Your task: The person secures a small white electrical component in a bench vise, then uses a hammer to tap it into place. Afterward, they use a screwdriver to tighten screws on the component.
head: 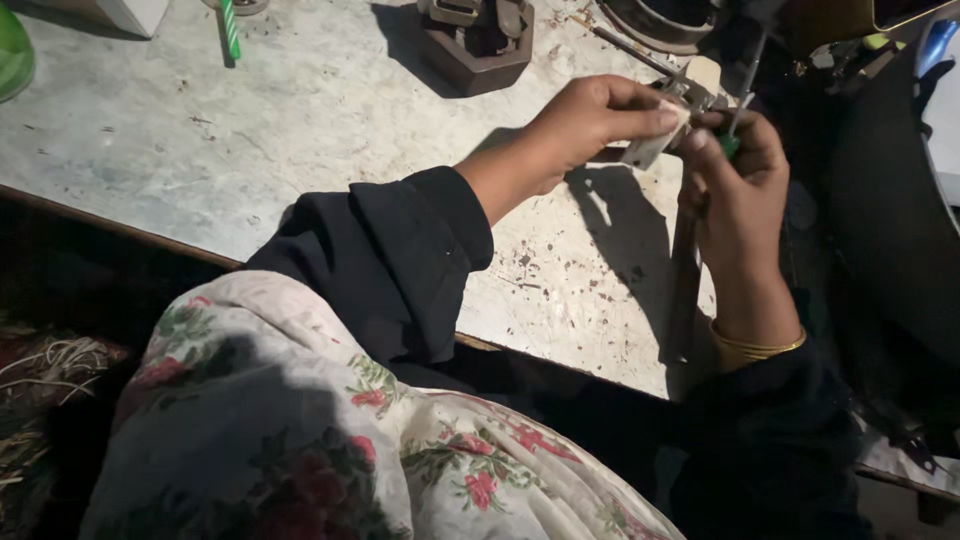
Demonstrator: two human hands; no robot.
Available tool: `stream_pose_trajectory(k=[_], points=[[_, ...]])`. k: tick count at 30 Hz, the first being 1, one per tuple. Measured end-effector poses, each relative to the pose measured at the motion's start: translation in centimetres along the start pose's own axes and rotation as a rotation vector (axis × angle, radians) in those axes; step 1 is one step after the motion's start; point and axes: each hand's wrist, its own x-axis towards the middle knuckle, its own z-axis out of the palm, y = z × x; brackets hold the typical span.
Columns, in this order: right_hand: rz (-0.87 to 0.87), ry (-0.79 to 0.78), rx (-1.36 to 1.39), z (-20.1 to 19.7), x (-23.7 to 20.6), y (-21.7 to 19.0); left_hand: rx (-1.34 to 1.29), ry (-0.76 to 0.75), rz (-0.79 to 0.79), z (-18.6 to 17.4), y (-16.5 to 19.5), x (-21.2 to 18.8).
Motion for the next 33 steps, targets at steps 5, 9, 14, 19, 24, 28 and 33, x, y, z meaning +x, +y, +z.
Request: stream_pose_trajectory(k=[5,9,14,19,24,28,33], points=[[-0.002,-0.004,-0.152,0.8,-0.3,-0.1,-0.082,0.016,0.007,0.4,0.5,-0.4],[-0.007,0.027,-0.110,0.7,0.0,0.0,-0.176,-0.083,0.026,0.7,0.3,-0.4],[-0.020,0.021,-0.074,0.9,-0.2,0.1,-0.102,-0.082,0.164,0.9,-0.2,-0.4],[0.026,0.016,-0.054,1.2,-0.3,-0.1,-0.044,0.017,0.224,1.3,-0.2,-0.4],[0.000,0.014,-0.062,1.2,-0.3,-0.3,-0.126,0.013,0.139,1.1,0.2,-0.2],[-0.004,0.009,-0.075,1.2,-0.4,-0.5,-0.190,0.047,0.134,1.0,0.5,-0.2],[-0.044,-0.053,-0.048,1.5,-0.5,-0.8,-0.188,0.074,0.237,-0.4,0.9,0.5]])
